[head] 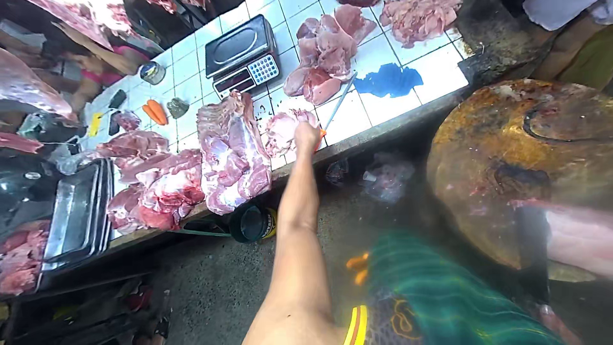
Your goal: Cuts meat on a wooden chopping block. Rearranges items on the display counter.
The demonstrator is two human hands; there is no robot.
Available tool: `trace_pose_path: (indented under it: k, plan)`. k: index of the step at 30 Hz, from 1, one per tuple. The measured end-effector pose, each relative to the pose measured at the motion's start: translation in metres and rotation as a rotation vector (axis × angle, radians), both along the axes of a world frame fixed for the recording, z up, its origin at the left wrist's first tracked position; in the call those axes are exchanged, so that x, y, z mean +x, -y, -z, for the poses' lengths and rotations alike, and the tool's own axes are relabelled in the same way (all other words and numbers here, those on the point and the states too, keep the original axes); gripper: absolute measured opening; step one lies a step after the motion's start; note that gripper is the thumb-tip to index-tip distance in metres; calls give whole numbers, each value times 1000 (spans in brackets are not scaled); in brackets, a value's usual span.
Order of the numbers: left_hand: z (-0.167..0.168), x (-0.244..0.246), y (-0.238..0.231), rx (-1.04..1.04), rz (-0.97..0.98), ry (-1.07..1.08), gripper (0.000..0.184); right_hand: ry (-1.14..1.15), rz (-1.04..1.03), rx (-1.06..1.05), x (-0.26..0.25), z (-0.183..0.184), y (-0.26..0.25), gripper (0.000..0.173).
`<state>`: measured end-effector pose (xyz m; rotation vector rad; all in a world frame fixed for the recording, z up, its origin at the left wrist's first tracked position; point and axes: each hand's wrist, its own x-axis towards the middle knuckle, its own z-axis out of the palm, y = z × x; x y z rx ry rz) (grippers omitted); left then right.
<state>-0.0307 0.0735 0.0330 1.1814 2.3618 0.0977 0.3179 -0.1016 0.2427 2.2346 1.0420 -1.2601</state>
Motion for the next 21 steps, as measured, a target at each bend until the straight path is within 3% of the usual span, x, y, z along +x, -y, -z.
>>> trace_pose_path:
  k: [1, 3, 5, 7, 8, 9, 10, 11, 13, 14, 17, 20, 21]
  plan:
    - [68, 1, 7, 316, 62, -81, 46, -3, 63, 38, 12, 19, 9, 41]
    - [123, 44, 16, 344, 146, 95, 46, -8, 94, 34, 25, 35, 16, 41]
    - [154, 124, 40, 344, 267, 276, 42, 2, 96, 171, 51, 70, 46, 43]
    - [171, 206, 77, 339, 304, 493, 50, 44, 204, 397, 73, 110, 83, 47]
    - [178, 239, 91, 309, 279, 584, 60, 44, 225, 356, 77, 108, 86, 46]
    - [186, 267, 100, 259, 234, 652, 74, 0, 205, 185, 86, 98, 79, 46]
    - [195, 288, 108, 202, 187, 702, 90, -37, 172, 104, 102, 110, 81, 47]
    - [202, 302, 113, 156, 155, 734, 105, -45, 121, 214, 127, 155, 98, 48]
    - [221, 316, 120, 155, 135, 750, 125, -67, 29, 708, 195, 293, 154, 57]
    - [229, 323, 123, 187, 119, 749, 127, -110, 74, 694, 221, 327, 167, 61]
    - [230, 338, 129, 158, 4, 752, 115, -233, 302, 660, 247, 341, 175, 58]
    - [236, 343, 134, 98, 3, 809, 62, -321, 321, 810, 263, 340, 166, 54]
    - [238, 345, 136, 85, -4, 805, 55, -319, 308, 824, 270, 341, 161, 55]
